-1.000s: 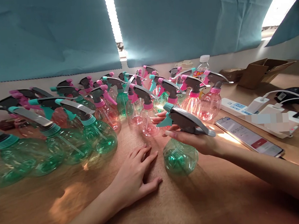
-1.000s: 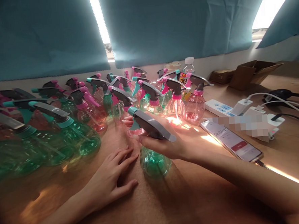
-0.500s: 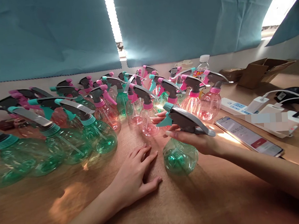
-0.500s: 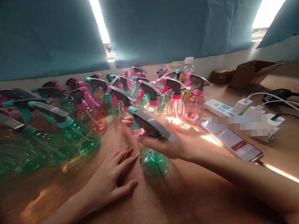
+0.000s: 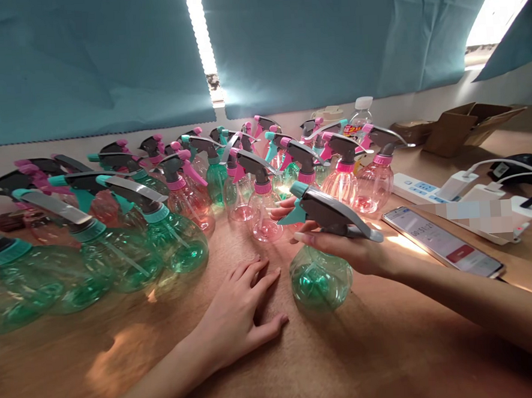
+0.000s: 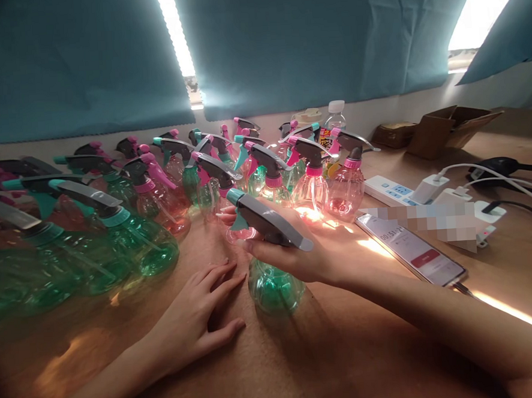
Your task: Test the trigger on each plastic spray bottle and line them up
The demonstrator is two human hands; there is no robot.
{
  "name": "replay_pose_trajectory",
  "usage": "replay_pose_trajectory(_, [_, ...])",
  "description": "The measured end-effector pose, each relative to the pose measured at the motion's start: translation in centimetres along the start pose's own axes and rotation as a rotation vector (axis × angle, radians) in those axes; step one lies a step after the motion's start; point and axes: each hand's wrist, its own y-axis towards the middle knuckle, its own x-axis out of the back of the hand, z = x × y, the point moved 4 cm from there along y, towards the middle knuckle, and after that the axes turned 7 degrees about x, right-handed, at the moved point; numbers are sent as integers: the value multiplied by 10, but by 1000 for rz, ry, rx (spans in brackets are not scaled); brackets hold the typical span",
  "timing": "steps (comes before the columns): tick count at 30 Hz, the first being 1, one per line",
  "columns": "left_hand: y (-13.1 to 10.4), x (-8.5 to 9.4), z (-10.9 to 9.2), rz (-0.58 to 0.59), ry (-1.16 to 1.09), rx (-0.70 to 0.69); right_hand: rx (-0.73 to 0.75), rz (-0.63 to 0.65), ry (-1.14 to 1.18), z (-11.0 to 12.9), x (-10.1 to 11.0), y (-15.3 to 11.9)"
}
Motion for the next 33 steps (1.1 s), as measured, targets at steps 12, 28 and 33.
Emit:
replay_pose_trajectory(12, [1, 0, 0, 11, 12, 3, -16, 0, -3, 4, -1, 0])
replay_pose_trajectory(28, [0, -1, 3, -9, 15, -2, -60, -5, -79, 5, 8, -5])
replay_pose_trajectory(33, [1, -1, 2, -1, 10, 2, -65, 24, -129, 10, 9, -3])
